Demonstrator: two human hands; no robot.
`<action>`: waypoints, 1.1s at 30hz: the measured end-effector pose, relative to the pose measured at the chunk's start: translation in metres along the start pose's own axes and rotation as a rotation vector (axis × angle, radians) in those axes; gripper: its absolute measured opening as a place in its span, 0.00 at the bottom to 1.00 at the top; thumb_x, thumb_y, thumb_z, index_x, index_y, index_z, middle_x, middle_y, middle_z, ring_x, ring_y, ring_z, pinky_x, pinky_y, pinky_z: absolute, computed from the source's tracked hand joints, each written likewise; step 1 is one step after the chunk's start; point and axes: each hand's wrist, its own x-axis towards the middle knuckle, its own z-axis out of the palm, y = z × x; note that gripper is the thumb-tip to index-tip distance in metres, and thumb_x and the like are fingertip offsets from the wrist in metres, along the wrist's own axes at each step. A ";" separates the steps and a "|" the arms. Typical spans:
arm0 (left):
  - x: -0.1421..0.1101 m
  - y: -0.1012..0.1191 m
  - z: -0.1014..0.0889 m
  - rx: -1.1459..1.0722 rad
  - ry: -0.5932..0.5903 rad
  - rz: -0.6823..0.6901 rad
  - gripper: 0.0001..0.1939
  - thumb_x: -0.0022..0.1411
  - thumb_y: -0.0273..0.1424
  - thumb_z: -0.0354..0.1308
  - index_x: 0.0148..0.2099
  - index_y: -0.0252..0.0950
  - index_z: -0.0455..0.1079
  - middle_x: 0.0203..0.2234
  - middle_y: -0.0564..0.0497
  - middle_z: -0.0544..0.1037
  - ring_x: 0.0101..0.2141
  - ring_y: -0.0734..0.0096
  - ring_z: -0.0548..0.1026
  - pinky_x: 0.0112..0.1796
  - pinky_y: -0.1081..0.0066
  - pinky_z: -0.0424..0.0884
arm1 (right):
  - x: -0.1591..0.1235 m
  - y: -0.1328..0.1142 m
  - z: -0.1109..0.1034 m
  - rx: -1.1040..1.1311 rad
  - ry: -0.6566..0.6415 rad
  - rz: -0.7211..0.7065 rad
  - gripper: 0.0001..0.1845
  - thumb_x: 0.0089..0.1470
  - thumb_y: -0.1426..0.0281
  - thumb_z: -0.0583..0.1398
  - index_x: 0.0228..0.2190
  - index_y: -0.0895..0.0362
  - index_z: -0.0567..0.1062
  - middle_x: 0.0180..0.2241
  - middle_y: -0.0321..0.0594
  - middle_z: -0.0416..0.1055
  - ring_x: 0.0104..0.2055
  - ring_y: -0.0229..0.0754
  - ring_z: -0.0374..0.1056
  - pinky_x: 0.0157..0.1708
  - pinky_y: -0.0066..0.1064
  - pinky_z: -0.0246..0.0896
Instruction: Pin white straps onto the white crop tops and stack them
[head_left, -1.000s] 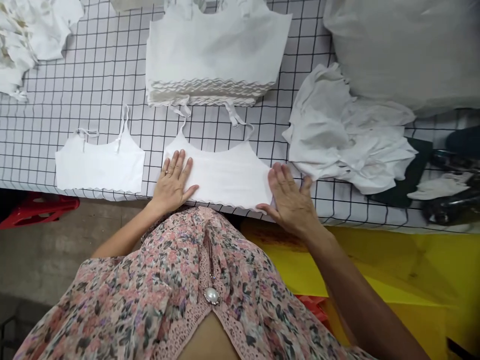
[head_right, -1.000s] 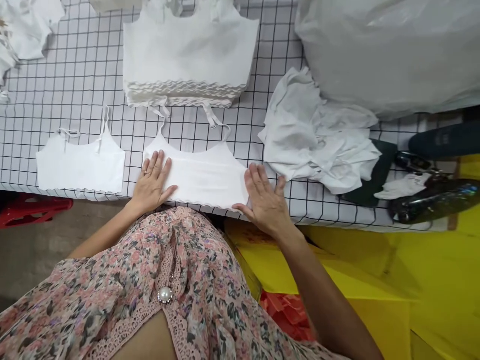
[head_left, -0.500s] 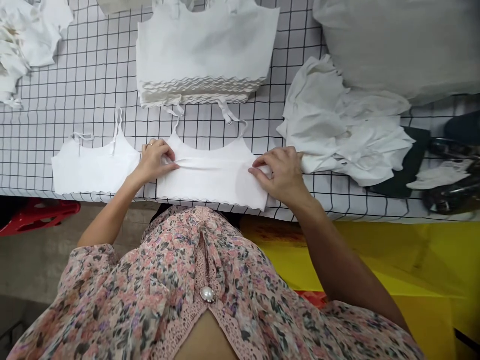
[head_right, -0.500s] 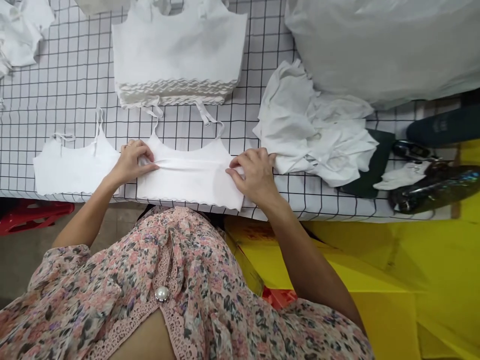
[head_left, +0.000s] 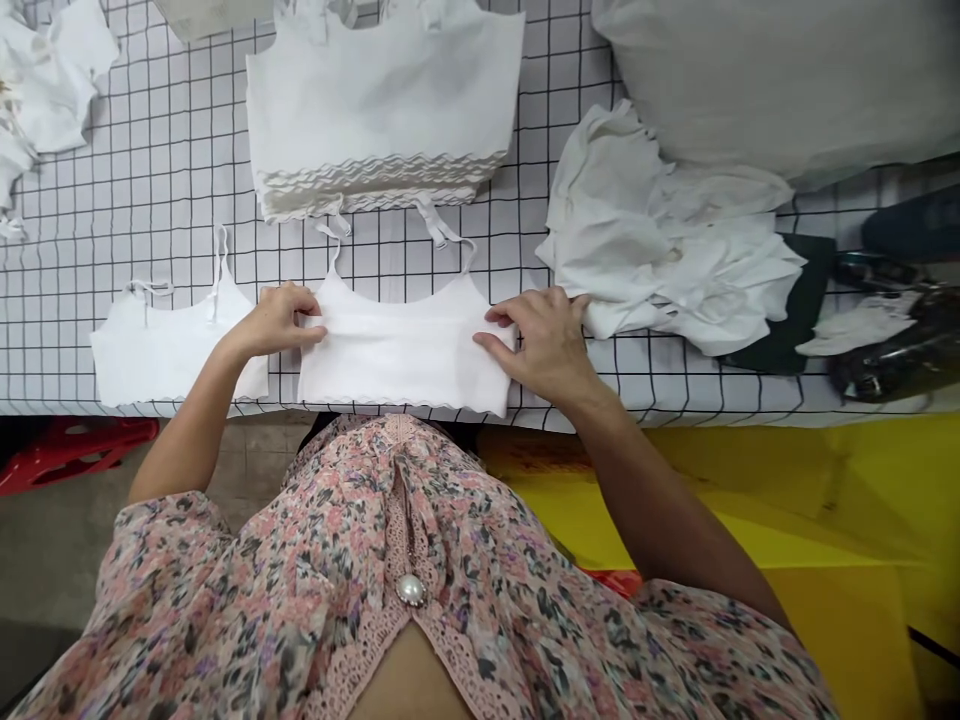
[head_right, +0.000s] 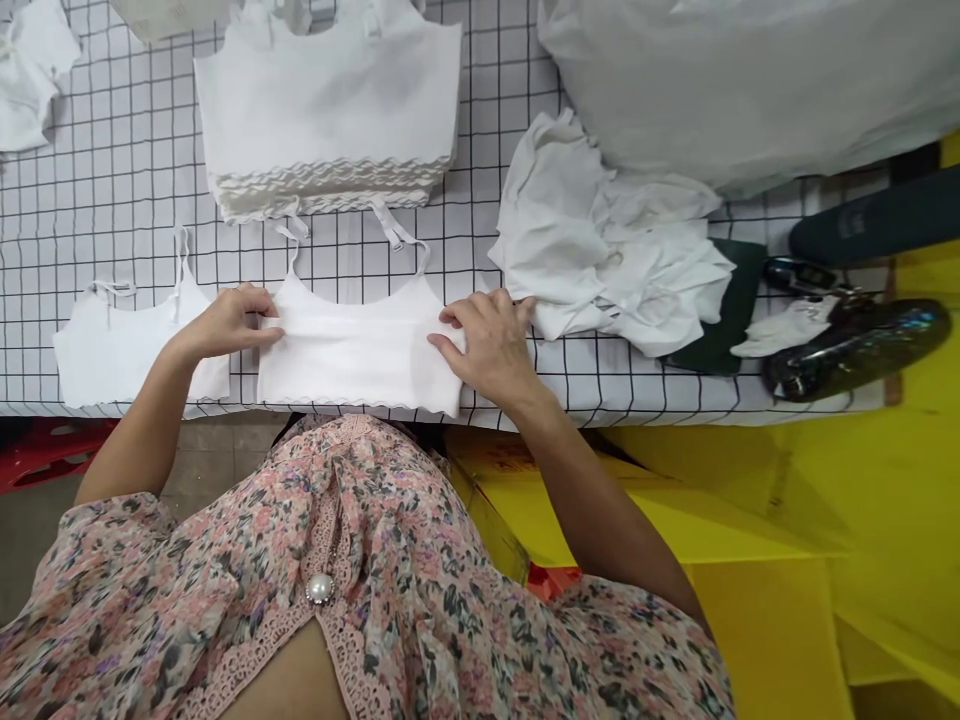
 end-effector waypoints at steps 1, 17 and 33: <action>-0.001 -0.001 -0.001 0.036 -0.050 -0.008 0.10 0.55 0.36 0.72 0.29 0.40 0.74 0.28 0.51 0.77 0.37 0.63 0.76 0.51 0.54 0.75 | 0.000 0.000 0.000 -0.003 0.010 0.014 0.17 0.66 0.54 0.60 0.42 0.54 0.78 0.42 0.48 0.75 0.52 0.60 0.66 0.60 0.65 0.55; -0.069 0.061 0.105 0.171 0.125 0.122 0.46 0.74 0.46 0.60 0.82 0.44 0.41 0.80 0.38 0.47 0.80 0.44 0.46 0.77 0.39 0.48 | -0.072 -0.019 0.021 -0.141 -0.132 -0.120 0.49 0.73 0.46 0.42 0.78 0.57 0.27 0.80 0.59 0.36 0.82 0.63 0.38 0.74 0.76 0.34; 0.062 0.031 0.048 -0.022 0.450 -0.345 0.10 0.62 0.28 0.73 0.34 0.37 0.73 0.38 0.48 0.79 0.38 0.65 0.76 0.45 0.62 0.74 | 0.114 -0.100 0.000 0.294 -0.068 -0.264 0.19 0.69 0.66 0.52 0.42 0.56 0.83 0.42 0.48 0.82 0.44 0.49 0.77 0.48 0.43 0.72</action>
